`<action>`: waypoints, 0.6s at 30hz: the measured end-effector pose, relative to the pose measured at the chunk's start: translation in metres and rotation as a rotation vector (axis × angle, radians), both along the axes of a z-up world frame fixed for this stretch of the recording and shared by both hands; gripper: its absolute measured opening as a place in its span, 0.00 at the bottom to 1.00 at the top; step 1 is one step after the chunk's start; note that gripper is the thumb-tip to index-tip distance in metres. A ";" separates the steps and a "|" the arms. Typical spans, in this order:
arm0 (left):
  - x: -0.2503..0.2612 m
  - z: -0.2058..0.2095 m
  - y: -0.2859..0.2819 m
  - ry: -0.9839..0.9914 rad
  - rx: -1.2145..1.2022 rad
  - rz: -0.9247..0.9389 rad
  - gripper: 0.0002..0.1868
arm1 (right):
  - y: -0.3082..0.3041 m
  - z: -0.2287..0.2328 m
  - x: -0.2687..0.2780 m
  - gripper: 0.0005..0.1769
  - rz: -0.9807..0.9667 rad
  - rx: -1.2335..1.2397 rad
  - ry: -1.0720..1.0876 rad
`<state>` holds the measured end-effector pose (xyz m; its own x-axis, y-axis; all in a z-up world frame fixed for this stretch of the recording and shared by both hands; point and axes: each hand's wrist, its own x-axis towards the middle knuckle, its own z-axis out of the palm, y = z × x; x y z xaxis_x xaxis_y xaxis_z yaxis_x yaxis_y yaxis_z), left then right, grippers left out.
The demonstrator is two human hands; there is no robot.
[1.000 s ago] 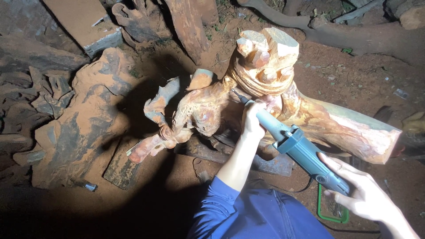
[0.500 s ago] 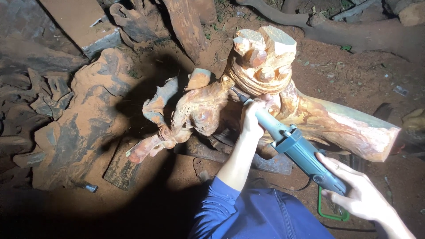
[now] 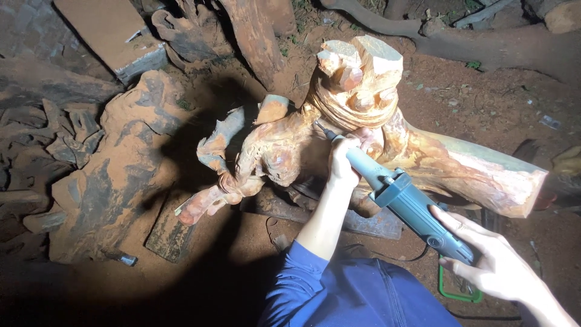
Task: Using a power carving tool to refine details and texture on a large wooden sculpture.
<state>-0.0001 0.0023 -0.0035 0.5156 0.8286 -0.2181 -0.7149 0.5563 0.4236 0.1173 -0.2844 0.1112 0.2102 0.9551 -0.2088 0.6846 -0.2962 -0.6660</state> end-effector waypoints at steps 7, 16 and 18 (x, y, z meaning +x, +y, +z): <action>-0.005 0.021 -0.015 -0.076 0.060 -0.052 0.06 | -0.014 -0.024 0.006 0.57 0.030 0.195 0.068; -0.048 0.001 -0.061 -0.333 0.134 -0.235 0.14 | -0.037 -0.107 -0.001 0.57 0.141 0.047 0.471; -0.062 -0.007 -0.065 -0.222 0.082 -0.225 0.13 | -0.018 -0.070 -0.004 0.32 0.197 0.299 0.285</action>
